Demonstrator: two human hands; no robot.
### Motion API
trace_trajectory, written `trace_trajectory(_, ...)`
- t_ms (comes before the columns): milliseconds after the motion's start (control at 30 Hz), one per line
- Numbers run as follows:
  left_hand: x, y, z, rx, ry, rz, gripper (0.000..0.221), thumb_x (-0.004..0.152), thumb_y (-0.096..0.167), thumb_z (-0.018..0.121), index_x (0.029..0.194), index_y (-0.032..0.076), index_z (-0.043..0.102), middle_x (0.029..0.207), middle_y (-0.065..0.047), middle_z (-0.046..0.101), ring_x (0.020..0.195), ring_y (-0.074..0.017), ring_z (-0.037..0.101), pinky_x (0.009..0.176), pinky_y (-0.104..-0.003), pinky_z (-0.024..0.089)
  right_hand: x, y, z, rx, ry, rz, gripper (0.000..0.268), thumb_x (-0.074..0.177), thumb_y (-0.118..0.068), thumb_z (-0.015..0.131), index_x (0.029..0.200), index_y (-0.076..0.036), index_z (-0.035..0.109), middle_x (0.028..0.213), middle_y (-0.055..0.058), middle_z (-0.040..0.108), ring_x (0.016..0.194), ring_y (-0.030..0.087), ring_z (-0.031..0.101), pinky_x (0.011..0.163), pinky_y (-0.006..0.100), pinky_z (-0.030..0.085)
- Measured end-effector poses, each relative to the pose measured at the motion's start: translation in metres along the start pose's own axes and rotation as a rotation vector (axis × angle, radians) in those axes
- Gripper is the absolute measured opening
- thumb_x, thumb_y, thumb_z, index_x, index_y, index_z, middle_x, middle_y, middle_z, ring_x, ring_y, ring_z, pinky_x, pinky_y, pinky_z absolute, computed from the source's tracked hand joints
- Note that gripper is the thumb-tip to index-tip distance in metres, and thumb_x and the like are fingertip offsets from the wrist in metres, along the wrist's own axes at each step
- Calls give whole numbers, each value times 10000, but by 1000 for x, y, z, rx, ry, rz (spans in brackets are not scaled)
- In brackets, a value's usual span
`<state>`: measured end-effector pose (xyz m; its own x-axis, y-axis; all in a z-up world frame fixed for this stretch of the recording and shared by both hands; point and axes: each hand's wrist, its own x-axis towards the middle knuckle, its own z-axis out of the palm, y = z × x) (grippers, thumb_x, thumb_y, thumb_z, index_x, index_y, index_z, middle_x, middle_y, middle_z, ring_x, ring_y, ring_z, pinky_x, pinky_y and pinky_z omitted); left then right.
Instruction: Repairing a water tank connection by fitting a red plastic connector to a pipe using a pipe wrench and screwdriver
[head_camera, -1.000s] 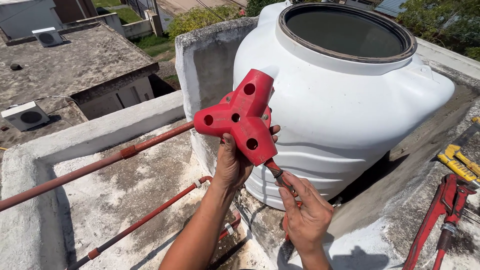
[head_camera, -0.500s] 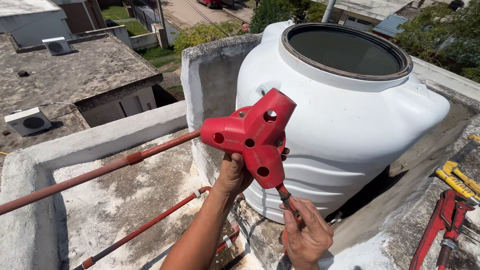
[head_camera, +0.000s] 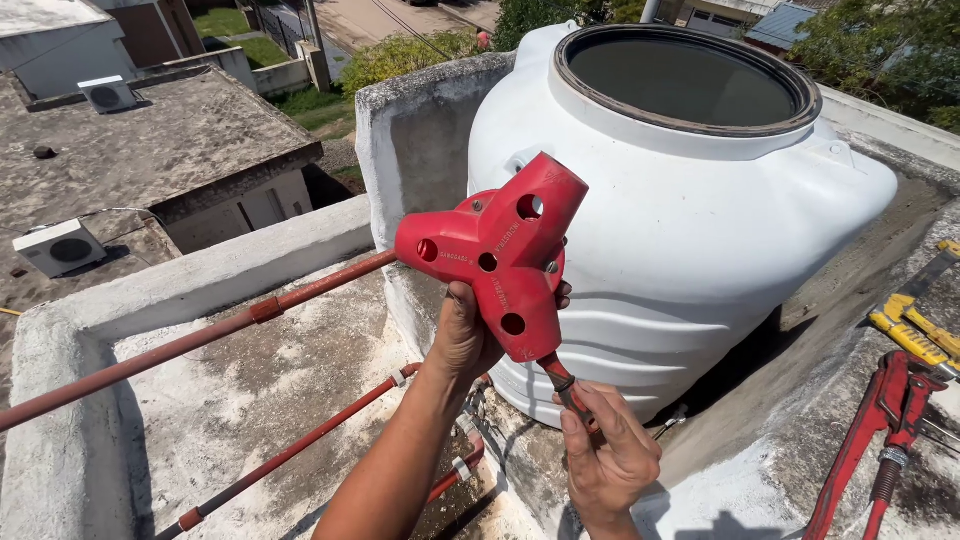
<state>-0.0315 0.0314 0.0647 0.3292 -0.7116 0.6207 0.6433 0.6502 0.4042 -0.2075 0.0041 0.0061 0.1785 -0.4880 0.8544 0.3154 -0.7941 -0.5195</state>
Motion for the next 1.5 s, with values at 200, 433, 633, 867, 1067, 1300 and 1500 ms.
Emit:
trace_trajectory(200,-2,1,0,38,41,14,1078,785,645,798,1515,-39,399,1398,-265,595,1141,-356,674,1033,-522,549,10,-13,-4,12,-11,-14,198,913,-101,676,1064,25,695,859,130,697,760,265,678,708,327,582)
trace_trajectory(433,-6,-2,-1,-53,87,-16,1098,751,647,787,1493,-70,412,1409,-234,579,1136,-377,671,1009,-486,582,12,-10,1,-73,-85,-75,233,928,-87,702,1137,16,698,983,166,751,859,276,738,765,320,631)
trace_trajectory(633,-1,-1,2,-125,90,-9,1101,767,635,747,1535,-59,370,1507,-250,501,1155,-370,664,1036,-475,559,-16,13,-3,668,104,386,335,1004,-174,640,1246,56,676,848,146,708,745,341,708,746,478,588)
trace_trajectory(867,-1,-5,1,-116,96,-18,1126,731,625,788,1532,-53,378,1523,-235,493,1195,-401,647,1007,-517,584,5,-17,1,2,-84,89,279,937,-93,692,1206,-16,694,997,162,753,833,205,769,792,259,620)
trace_trajectory(1067,6,14,-28,24,99,74,918,884,567,720,1525,3,383,1458,-303,532,1127,-432,667,898,-579,606,-34,26,-23,423,212,307,287,906,-97,672,1132,79,692,1031,215,716,657,283,714,644,355,660)
trace_trajectory(1300,12,39,-18,1053,204,220,706,734,231,918,1330,68,577,1274,-75,635,1199,-198,596,1065,-356,493,-53,41,-36,313,203,469,330,951,-130,641,1216,64,668,789,194,708,689,252,695,664,376,600)
trace_trajectory(1500,-13,33,-28,702,177,21,732,795,41,830,1401,97,426,1322,-141,566,1097,-278,634,791,-426,639,-69,46,-30,431,258,448,321,935,-99,653,1209,66,677,813,220,711,693,289,683,682,381,562)
